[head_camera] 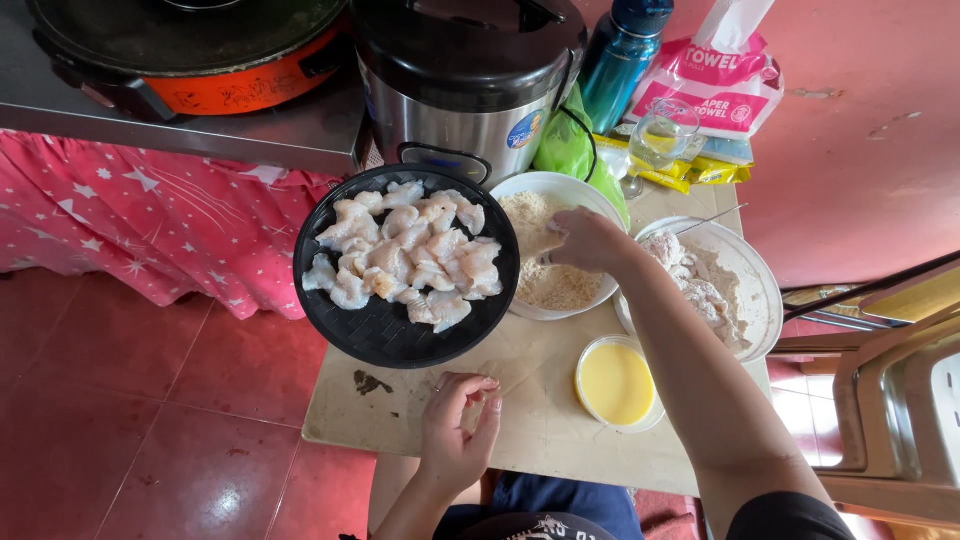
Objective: Breading pieces of food by coating them in flour, egg wash, and breadcrumbs before placing them in a container.
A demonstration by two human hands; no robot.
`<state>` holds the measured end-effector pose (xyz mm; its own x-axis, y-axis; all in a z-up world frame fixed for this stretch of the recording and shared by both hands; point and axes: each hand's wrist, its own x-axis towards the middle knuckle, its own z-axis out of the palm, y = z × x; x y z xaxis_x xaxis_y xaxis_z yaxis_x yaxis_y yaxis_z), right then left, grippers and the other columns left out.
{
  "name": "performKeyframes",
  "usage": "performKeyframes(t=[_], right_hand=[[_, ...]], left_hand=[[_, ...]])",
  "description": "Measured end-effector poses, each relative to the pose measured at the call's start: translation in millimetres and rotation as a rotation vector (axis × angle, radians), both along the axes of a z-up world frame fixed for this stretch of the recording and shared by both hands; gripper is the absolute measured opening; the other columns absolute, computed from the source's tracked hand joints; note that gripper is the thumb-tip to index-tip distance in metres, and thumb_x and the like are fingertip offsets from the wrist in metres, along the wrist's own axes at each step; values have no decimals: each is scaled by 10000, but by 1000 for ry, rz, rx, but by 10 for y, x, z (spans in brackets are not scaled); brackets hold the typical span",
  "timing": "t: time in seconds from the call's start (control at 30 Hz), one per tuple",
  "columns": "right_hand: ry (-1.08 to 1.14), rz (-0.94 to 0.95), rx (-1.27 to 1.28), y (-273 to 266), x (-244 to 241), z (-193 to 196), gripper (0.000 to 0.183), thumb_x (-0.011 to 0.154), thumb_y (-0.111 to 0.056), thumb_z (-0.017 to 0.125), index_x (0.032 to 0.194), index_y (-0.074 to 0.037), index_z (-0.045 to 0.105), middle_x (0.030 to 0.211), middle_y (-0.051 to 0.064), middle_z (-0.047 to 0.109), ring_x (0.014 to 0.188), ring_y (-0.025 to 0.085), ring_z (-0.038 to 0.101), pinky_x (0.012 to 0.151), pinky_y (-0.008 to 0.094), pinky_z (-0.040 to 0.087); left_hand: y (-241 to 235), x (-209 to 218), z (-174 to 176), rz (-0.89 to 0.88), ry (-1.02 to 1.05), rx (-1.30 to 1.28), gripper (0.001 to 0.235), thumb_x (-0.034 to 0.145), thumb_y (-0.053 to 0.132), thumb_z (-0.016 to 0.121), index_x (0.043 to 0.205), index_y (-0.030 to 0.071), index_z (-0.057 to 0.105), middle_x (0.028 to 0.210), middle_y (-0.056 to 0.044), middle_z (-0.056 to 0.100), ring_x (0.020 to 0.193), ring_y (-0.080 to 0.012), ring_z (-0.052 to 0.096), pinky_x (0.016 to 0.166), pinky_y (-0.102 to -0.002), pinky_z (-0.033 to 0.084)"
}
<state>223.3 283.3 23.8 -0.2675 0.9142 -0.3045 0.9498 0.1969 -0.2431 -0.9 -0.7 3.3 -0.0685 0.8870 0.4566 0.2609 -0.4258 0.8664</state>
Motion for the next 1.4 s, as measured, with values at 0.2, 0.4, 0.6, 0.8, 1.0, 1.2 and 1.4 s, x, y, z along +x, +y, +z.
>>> performKeyframes(t=[0.2, 0.4, 0.6, 0.8, 1.0, 1.2, 1.4], right_hand=[[144, -115, -75, -180, -52, 131, 445, 798, -285, 807, 1212, -192, 672, 1155, 38, 737, 1037, 234, 679, 876, 358, 502], [218, -192, 22, -332, -56, 394, 416, 808, -297, 746, 1205, -194, 679, 1131, 70, 703, 1018, 269, 648, 817, 399, 486], [263, -223, 9, -473, -104, 530, 397, 773, -291, 691, 1149, -165, 670, 1044, 102, 669, 917, 267, 630, 694, 403, 487], [268, -174, 106, -477, -46, 311, 562, 777, -361, 757, 1313, -212, 682, 1233, 200, 707, 1192, 411, 649, 998, 514, 522], [315, -109, 355, -285, 113, 2, 467, 812, -306, 775, 1269, -248, 699, 1091, 125, 743, 1029, 391, 711, 877, 517, 575], [221, 86, 288, -676, -122, 304, 463, 792, -269, 813, 1240, -196, 724, 1115, 126, 755, 1041, 395, 726, 888, 538, 594], [-62, 304, 332, -523, -112, -6, 593, 862, -383, 796, 1391, -180, 621, 1321, 78, 680, 1237, 257, 665, 995, 375, 576]], left_hand=[[-27, 13, 18, 10, -30, 32, 153, 955, 170, 610, 1055, 73, 674, 983, -46, 737, 893, -183, 653, 722, -288, 541], [-211, -106, 89, 130, -253, 70, 199, 982, 87, 589, 1153, 2, 645, 1010, -110, 696, 890, -180, 681, 771, -263, 566], [-103, -471, 58, 596, -632, -109, 233, 947, 85, 646, 1160, 93, 553, 976, -60, 561, 761, -149, 561, 687, -272, 483], [139, -714, 176, 593, -660, -295, 375, 1025, 279, 669, 1187, 30, 440, 994, -93, 540, 740, -131, 591, 607, -241, 501], [285, -800, 9, 567, -666, -323, 313, 999, 306, 719, 1024, 56, 532, 803, -88, 618, 608, -156, 653, 562, -254, 542], [345, -906, -74, 596, -585, -343, 254, 982, 230, 753, 949, 96, 540, 714, -69, 625, 554, -126, 647, 574, -236, 545], [412, -945, -23, 591, -584, -358, 238, 954, 171, 752, 877, 88, 543, 631, -96, 644, 500, -130, 645, 560, -242, 563]])
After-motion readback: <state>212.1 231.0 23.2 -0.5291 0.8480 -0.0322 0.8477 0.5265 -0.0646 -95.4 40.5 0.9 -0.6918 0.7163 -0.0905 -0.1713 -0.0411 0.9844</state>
